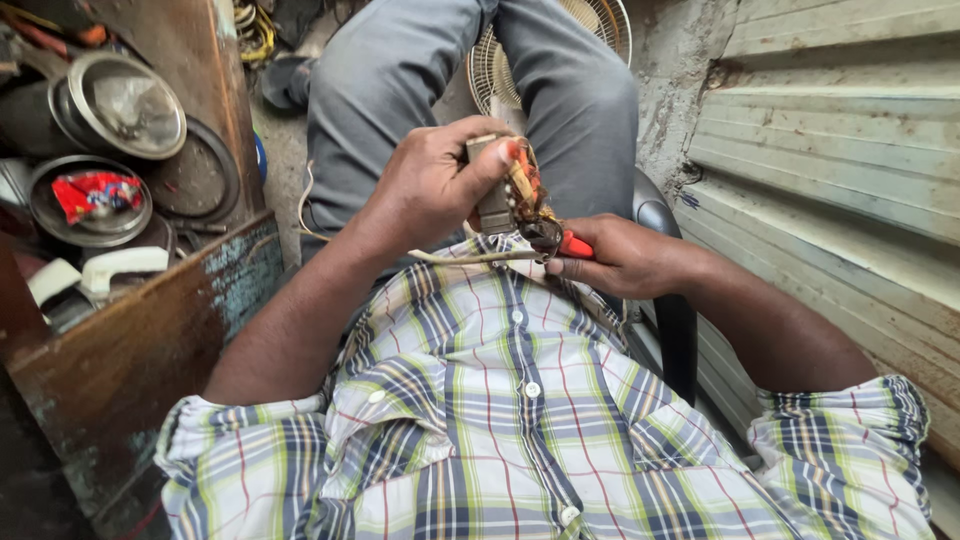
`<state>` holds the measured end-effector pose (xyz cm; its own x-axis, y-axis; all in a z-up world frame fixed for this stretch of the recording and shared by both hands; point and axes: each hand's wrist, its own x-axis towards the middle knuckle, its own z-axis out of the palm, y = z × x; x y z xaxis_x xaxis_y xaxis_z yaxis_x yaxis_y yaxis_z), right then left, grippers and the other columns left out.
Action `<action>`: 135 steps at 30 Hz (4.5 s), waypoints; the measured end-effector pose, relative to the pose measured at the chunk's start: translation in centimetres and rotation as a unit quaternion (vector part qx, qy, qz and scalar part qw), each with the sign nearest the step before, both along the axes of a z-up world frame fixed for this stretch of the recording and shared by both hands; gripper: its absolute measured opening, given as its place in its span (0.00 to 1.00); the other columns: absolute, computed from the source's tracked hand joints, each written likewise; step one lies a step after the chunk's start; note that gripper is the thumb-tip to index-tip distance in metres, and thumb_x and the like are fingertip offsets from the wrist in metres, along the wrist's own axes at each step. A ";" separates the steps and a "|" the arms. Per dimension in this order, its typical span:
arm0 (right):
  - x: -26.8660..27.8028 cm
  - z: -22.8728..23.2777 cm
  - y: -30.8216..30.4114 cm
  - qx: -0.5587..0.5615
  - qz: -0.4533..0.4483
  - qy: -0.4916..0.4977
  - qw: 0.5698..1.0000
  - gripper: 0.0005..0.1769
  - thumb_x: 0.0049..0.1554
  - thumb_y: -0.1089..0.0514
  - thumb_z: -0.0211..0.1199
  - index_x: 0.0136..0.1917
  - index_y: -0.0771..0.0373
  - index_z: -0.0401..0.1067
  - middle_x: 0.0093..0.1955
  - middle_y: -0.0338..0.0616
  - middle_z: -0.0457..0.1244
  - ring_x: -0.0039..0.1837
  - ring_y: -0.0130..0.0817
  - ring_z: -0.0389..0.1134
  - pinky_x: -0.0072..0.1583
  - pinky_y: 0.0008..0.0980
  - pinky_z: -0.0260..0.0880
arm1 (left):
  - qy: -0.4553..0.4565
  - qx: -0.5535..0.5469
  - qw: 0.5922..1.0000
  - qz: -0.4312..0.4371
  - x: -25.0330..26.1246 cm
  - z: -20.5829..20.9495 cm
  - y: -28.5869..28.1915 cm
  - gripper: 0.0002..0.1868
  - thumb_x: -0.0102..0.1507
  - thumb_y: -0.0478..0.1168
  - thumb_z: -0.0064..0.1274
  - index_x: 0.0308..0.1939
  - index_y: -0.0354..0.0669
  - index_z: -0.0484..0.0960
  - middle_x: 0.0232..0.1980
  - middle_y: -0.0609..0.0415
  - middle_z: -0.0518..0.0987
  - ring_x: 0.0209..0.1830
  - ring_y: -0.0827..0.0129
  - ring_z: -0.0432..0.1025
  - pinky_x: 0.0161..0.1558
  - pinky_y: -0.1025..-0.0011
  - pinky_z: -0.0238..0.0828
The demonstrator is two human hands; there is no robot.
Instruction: The person sits on the floor and uses pliers to strip insulation from wires attached to a cylindrical electrical component. They then twist the exposed wire ends together by hand and place the component on a nearby workbench.
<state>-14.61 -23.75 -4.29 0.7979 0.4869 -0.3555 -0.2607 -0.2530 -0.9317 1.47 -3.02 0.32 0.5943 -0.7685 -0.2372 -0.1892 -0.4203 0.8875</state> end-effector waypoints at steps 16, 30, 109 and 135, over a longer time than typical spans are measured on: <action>-0.3 -1.1 0.2 0.055 -0.018 -0.085 0.995 0.18 0.54 0.59 0.67 0.57 0.63 0.70 0.49 0.45 0.71 0.51 0.33 0.74 0.54 0.35 0.73 | -0.034 -0.049 0.997 -0.049 1.3 1.7 -1.3 0.28 0.66 0.58 0.52 0.55 0.37 0.82 0.43 0.47 0.86 0.45 0.67 0.83 0.48 0.70 0.78; -2.1 -4.0 2.2 0.047 -0.067 -0.111 0.990 0.15 0.51 0.64 0.65 0.53 0.65 0.71 0.48 0.48 0.68 0.50 0.36 0.71 0.56 0.35 0.71 | 0.050 -0.032 0.997 -0.056 1.2 0.6 -1.8 0.25 0.66 0.57 0.49 0.47 0.38 0.86 0.40 0.49 0.87 0.41 0.69 0.83 0.46 0.70 0.78; -5.2 2.0 -0.2 0.059 -0.202 0.014 0.977 0.22 0.60 0.56 0.60 0.66 0.67 0.72 0.57 0.47 0.73 0.58 0.31 0.72 0.61 0.32 0.71 | 0.520 -0.237 0.810 0.136 0.3 -7.1 3.6 0.38 0.73 0.63 0.32 0.63 0.28 0.74 0.56 0.39 0.81 0.56 0.55 0.79 0.64 0.57 0.75; -4.6 3.2 -1.4 -0.065 -0.131 -0.030 0.989 0.23 0.59 0.56 0.62 0.66 0.66 0.72 0.54 0.47 0.73 0.53 0.31 0.75 0.55 0.31 0.74 | 0.108 -0.013 0.994 0.002 0.1 0.6 1.2 0.27 0.69 0.57 0.43 0.55 0.39 0.82 0.37 0.52 0.87 0.32 0.72 0.80 0.35 0.72 0.79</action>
<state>-19.22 -25.15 -1.09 0.9120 0.2141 -0.3499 -0.2782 -0.3039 -0.9112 1.55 -1.84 0.91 0.5345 -0.7736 -0.3403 0.0090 -0.3975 0.9176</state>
